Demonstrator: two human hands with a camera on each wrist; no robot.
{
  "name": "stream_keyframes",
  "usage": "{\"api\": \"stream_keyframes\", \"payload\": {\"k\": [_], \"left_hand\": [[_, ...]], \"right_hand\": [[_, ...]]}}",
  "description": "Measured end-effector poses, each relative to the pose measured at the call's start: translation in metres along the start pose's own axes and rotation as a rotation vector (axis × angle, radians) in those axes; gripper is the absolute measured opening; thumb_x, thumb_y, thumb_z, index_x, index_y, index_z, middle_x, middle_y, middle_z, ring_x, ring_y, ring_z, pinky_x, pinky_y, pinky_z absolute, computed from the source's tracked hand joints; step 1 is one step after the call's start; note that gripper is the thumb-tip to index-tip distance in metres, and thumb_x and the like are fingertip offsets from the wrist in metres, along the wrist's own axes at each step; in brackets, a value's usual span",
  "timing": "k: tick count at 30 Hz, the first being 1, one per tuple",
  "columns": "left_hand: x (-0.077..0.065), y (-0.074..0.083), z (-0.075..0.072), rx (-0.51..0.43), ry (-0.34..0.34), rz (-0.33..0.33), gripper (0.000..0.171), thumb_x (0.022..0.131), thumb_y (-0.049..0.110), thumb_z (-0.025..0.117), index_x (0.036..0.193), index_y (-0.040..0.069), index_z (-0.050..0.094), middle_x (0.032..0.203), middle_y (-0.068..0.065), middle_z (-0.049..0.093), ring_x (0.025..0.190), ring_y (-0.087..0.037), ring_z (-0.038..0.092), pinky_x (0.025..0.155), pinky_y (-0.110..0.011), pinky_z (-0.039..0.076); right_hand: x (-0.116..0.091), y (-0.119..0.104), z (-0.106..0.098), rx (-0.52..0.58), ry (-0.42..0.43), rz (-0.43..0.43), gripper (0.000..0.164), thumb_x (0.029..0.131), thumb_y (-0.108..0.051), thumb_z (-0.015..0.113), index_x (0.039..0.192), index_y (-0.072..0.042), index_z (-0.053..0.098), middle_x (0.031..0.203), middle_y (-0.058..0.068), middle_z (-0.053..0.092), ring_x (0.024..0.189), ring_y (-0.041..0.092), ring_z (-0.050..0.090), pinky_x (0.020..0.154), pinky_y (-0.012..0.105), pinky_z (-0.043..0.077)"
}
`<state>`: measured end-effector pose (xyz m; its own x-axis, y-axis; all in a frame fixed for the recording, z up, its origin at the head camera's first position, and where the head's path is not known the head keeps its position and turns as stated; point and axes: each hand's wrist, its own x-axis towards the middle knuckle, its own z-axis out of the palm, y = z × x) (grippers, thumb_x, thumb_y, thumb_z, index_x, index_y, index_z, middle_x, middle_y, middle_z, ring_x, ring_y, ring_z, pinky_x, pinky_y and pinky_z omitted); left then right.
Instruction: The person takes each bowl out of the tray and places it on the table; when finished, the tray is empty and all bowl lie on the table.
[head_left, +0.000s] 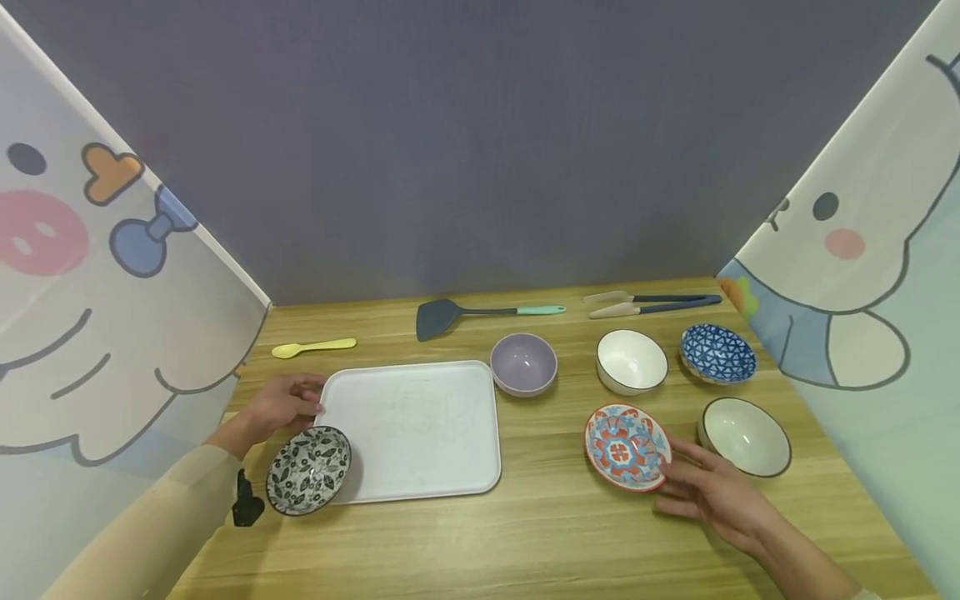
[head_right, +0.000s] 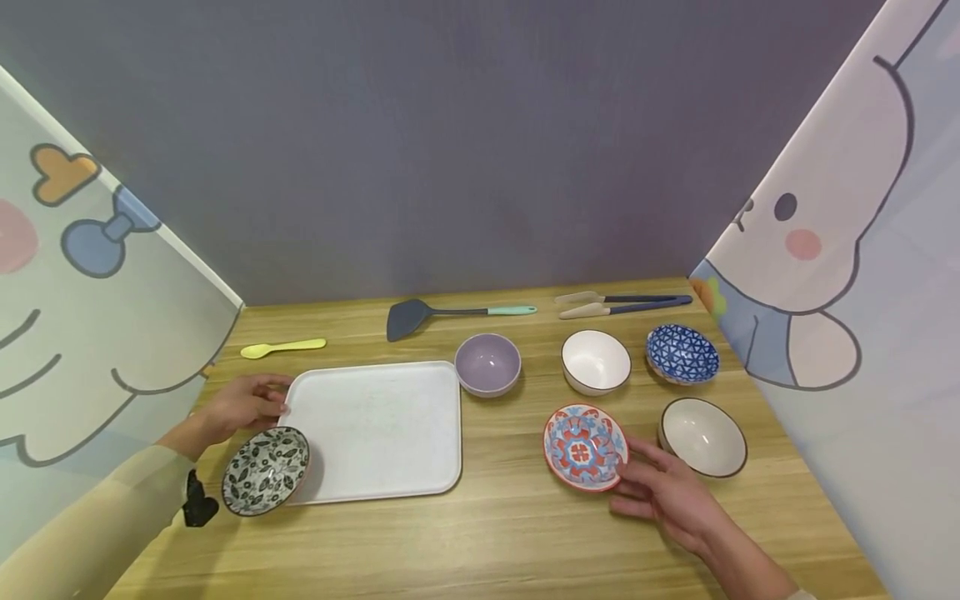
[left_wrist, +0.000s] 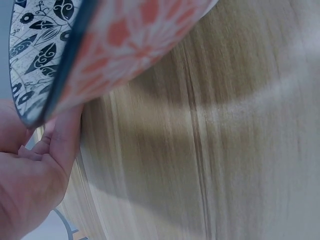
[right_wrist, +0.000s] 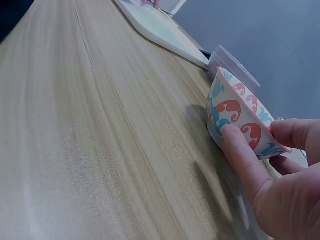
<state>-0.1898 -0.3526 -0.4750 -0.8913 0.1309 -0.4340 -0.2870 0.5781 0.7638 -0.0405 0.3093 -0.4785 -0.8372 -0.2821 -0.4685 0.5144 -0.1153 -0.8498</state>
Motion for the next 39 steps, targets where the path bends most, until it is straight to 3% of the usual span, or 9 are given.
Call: {"api": "stream_keyframes", "payload": {"k": [5,14,22,26,30,34,39], "left_hand": [[0.0,0.001,0.001,0.005,0.004,0.003,0.059,0.096,0.0,0.068,0.149,-0.007,0.043,0.112,-0.019,0.06,0.088,-0.022,0.064,0.074,-0.034,0.062],[0.0,0.0,0.002,0.01,0.01,-0.004,0.06,0.095,-0.001,0.068,0.149,-0.007,0.044,0.11,-0.018,0.06,0.087,-0.022,0.064,0.074,-0.034,0.062],[0.0,0.002,0.002,0.028,0.014,0.008,0.059,0.095,-0.001,0.068,0.148,-0.008,0.044,0.111,-0.02,0.06,0.088,-0.023,0.065,0.074,-0.035,0.063],[-0.001,0.003,0.002,0.032,0.011,-0.005,0.06,0.095,0.0,0.068,0.149,-0.007,0.043,0.113,-0.021,0.06,0.088,-0.023,0.065,0.074,-0.035,0.062],[-0.001,0.003,0.002,0.022,0.003,-0.004,0.06,0.096,-0.001,0.067,0.15,-0.007,0.042,0.112,-0.02,0.06,0.089,-0.023,0.064,0.076,-0.035,0.062],[0.0,0.002,0.001,0.022,0.003,0.003,0.059,0.096,0.0,0.067,0.149,-0.007,0.043,0.111,-0.02,0.059,0.09,-0.023,0.064,0.076,-0.035,0.063],[0.002,0.001,0.0,0.045,0.0,-0.006,0.06,0.096,0.002,0.068,0.15,-0.006,0.043,0.113,-0.02,0.06,0.09,-0.024,0.064,0.076,-0.035,0.063]], "right_hand": [[-0.002,0.002,-0.003,-0.004,-0.003,-0.001,0.075,0.107,-0.014,0.054,0.162,0.003,0.006,0.122,0.002,0.069,0.112,0.022,0.069,0.099,0.052,0.056],[-0.007,-0.003,0.0,-0.06,0.045,0.024,0.078,0.108,-0.02,0.053,0.162,0.004,0.003,0.125,0.001,0.069,0.113,0.018,0.069,0.097,0.051,0.057],[-0.02,-0.01,0.005,-0.183,0.059,0.037,0.073,0.109,-0.024,0.053,0.162,0.004,0.012,0.129,-0.002,0.065,0.114,0.013,0.065,0.097,0.044,0.058],[-0.026,-0.015,0.003,-0.23,0.04,0.017,0.063,0.109,-0.023,0.051,0.16,0.003,0.024,0.128,-0.005,0.066,0.114,0.013,0.065,0.096,0.043,0.059],[-0.03,-0.024,0.002,-0.27,0.085,0.013,0.056,0.109,-0.024,0.052,0.157,-0.001,0.035,0.123,-0.007,0.067,0.112,0.012,0.065,0.093,0.042,0.06],[-0.029,-0.039,0.006,-0.34,0.151,-0.008,0.062,0.108,-0.025,0.055,0.157,0.002,0.03,0.127,-0.002,0.063,0.11,0.01,0.064,0.089,0.041,0.06],[-0.02,-0.061,0.02,-0.419,0.135,-0.056,0.067,0.106,-0.026,0.058,0.157,0.004,0.028,0.14,0.018,0.053,0.112,0.015,0.063,0.089,0.04,0.06]]}}
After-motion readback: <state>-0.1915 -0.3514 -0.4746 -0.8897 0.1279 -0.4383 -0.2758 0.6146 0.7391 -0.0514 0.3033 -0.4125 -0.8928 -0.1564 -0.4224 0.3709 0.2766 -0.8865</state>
